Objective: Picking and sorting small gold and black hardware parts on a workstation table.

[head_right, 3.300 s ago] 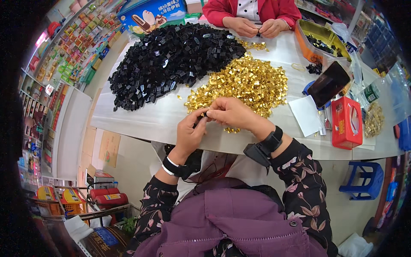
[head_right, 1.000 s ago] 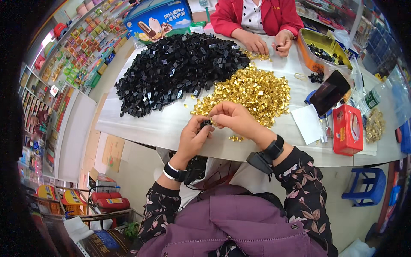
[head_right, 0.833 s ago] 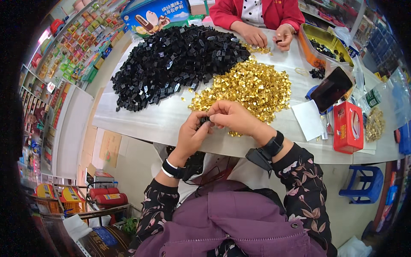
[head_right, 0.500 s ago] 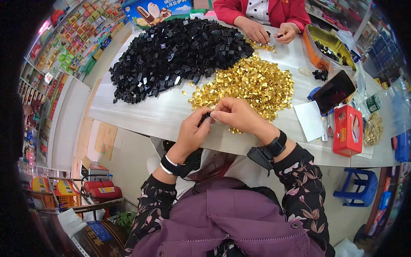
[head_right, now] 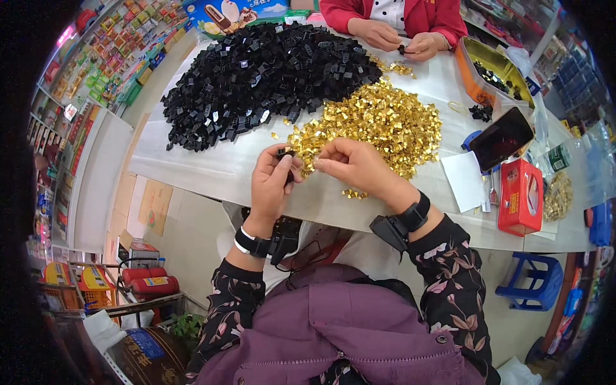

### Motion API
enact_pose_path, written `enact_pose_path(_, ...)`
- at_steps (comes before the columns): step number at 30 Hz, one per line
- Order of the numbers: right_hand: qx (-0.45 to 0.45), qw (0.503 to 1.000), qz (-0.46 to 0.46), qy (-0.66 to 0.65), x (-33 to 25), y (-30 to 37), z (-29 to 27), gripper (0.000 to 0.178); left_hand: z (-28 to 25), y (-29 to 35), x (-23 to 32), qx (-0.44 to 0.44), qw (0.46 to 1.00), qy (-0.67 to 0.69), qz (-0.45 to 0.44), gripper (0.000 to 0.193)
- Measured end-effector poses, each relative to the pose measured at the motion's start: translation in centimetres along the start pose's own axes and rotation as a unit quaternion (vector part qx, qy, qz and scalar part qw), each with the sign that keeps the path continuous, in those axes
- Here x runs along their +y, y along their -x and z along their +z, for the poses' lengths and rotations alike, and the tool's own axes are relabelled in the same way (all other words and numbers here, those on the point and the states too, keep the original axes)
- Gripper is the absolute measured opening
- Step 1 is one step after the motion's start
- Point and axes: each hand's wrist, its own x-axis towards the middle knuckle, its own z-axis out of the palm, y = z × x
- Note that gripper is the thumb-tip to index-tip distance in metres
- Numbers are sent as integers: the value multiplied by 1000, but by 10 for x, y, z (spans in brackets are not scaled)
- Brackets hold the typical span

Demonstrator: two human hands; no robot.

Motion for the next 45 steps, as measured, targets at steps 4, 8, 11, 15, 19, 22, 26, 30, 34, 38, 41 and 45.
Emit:
enact_pose_path(4,52,960,-93,257,-1,5,5,16,-8,1,-6,-27,997,-71,23,22)
enact_pose_path(8,54,922,-129,361,-3,6,7,14,-2,5,-6,-30,984,-163,64,26)
enact_pose_path(11,48,928,-108,352,-2,6,5,14,5,5,-6,-20,986,-136,98,25)
enact_pose_path(15,62,938,-120,318,1,7,3,12,4,7,-9,11,988,-67,139,26)
enact_pose_path(19,62,929,-155,331,3,8,0,12,3,11,-1,-5,988,-136,70,24)
enact_pose_path(22,84,943,-167,274,7,2,-3,12,1,7,-5,-30,986,-147,68,22)
enact_pose_path(26,83,995,-18,56,-7,1,-5,11,7,9,-12,-18,989,-119,91,23)
enact_pose_path(30,-13,989,-21,-147,-2,3,-2,12,6,9,-12,-38,975,-198,94,24)
enact_pose_path(34,-40,993,5,-115,-6,3,3,13,5,9,-12,-63,953,-276,110,22)
enact_pose_path(38,-27,984,13,-178,-4,4,-2,13,9,11,-10,-62,951,-279,115,21)
enact_pose_path(41,-46,982,16,-184,-8,5,0,12,7,12,-11,-62,948,-288,118,21)
enact_pose_path(45,-43,981,32,-188,-11,4,1,10,7,12,-9,-84,935,-319,129,23)
